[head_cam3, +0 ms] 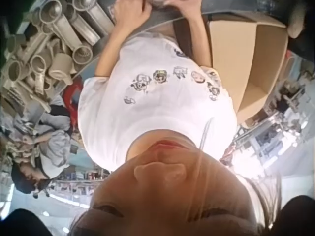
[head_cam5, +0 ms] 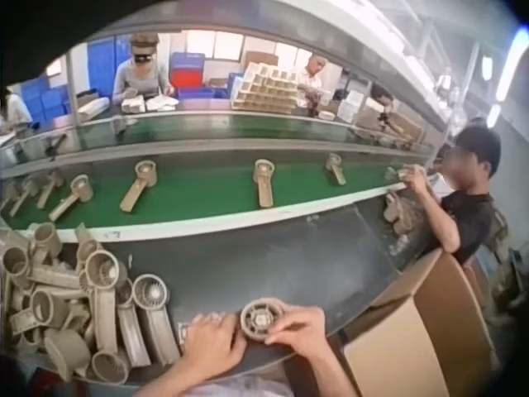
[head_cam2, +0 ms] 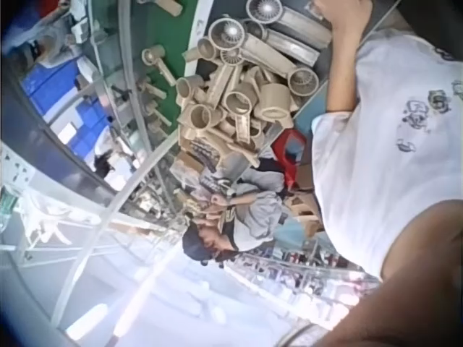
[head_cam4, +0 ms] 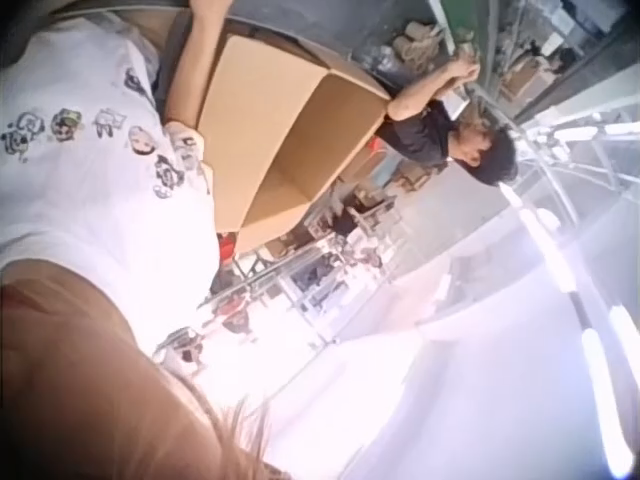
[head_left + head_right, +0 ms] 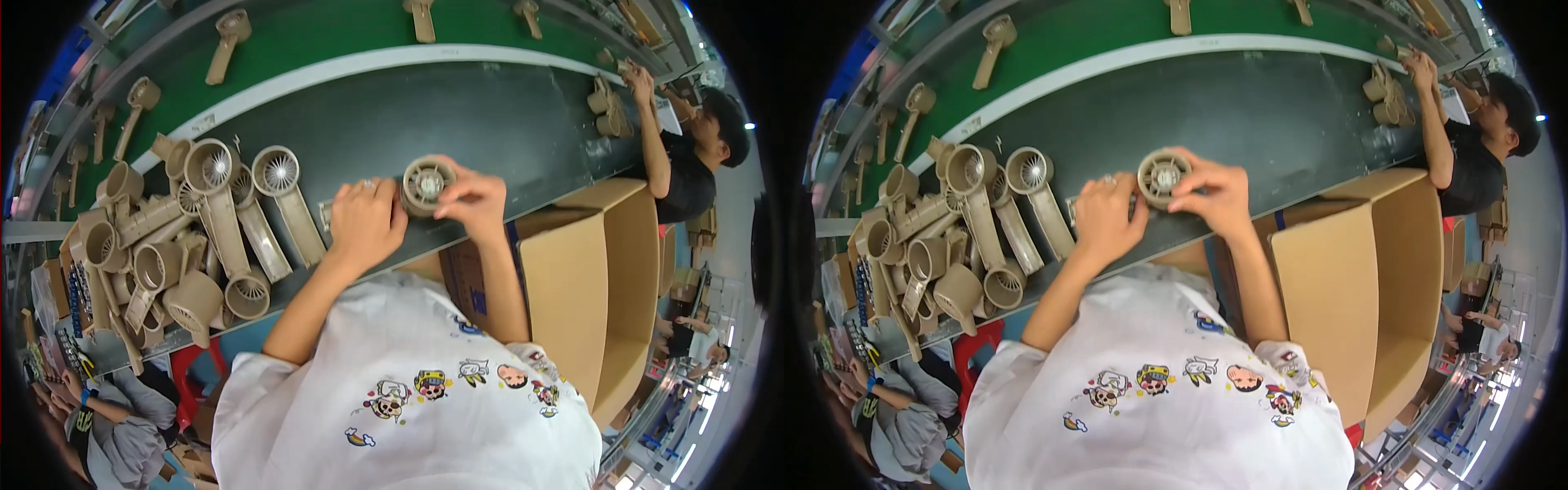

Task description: The person assembles handheld fans by pressing fan motors and fan blades into fan housings by hand on a production line.

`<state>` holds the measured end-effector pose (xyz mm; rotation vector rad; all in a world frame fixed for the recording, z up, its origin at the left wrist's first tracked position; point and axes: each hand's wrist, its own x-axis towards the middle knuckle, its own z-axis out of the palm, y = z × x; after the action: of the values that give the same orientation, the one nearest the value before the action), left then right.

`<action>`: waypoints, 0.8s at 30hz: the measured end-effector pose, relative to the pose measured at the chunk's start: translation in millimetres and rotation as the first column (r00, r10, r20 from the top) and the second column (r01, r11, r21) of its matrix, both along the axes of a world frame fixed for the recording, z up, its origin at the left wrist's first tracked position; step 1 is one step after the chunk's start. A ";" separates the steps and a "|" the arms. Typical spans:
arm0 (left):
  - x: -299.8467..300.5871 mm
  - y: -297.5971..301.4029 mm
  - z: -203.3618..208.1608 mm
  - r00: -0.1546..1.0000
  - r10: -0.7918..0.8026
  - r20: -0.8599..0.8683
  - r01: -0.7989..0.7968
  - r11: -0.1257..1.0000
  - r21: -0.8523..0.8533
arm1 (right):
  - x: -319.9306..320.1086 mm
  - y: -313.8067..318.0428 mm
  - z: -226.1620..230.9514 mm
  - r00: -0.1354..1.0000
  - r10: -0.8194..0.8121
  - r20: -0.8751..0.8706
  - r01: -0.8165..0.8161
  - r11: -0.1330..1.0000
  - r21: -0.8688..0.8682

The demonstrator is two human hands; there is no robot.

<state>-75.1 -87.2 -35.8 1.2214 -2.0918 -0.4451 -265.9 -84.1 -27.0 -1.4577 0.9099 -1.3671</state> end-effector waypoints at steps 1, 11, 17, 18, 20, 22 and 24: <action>-2.0 -2.6 -1.9 1.000 0.012 0.009 -0.012 1.000 -0.019 | -5.6 -4.9 -1.7 0.999 0.043 0.009 -0.043 0.999 0.017; 1.0 -6.3 -9.8 0.999 -0.024 -0.029 0.023 0.999 -0.031 | -8.9 -5.3 -12.1 1.000 -0.018 0.026 0.018 1.000 0.017; 7.1 -6.0 -15.1 0.998 -0.005 -0.055 0.005 1.000 -0.002 | -12.8 -3.1 -19.3 0.987 0.031 -0.158 -0.042 0.997 -0.067; 9.2 -7.5 -16.0 0.994 0.018 -0.109 -0.019 1.000 -0.001 | -13.1 -2.9 -23.4 0.988 0.041 -0.148 -0.052 0.996 -0.070; 11.5 -8.1 -13.4 0.985 0.045 -0.164 -0.046 0.999 0.002 | -13.4 -1.6 -26.1 0.989 0.054 -0.138 -0.064 0.995 -0.072; 15.2 -6.9 -2.9 0.999 0.027 -0.022 -0.027 0.999 -0.024 | -12.3 1.7 -26.8 0.994 0.009 -0.107 -0.016 0.998 -0.063; 23.7 -6.6 -2.6 1.000 0.026 0.002 -0.026 1.000 -0.012 | -11.8 0.4 -33.9 0.994 0.013 -0.105 -0.022 0.996 -0.085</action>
<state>-51.3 -93.8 -38.4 1.2411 -2.0746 -0.4192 -277.7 -83.7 -61.0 -1.6117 0.9116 -1.3413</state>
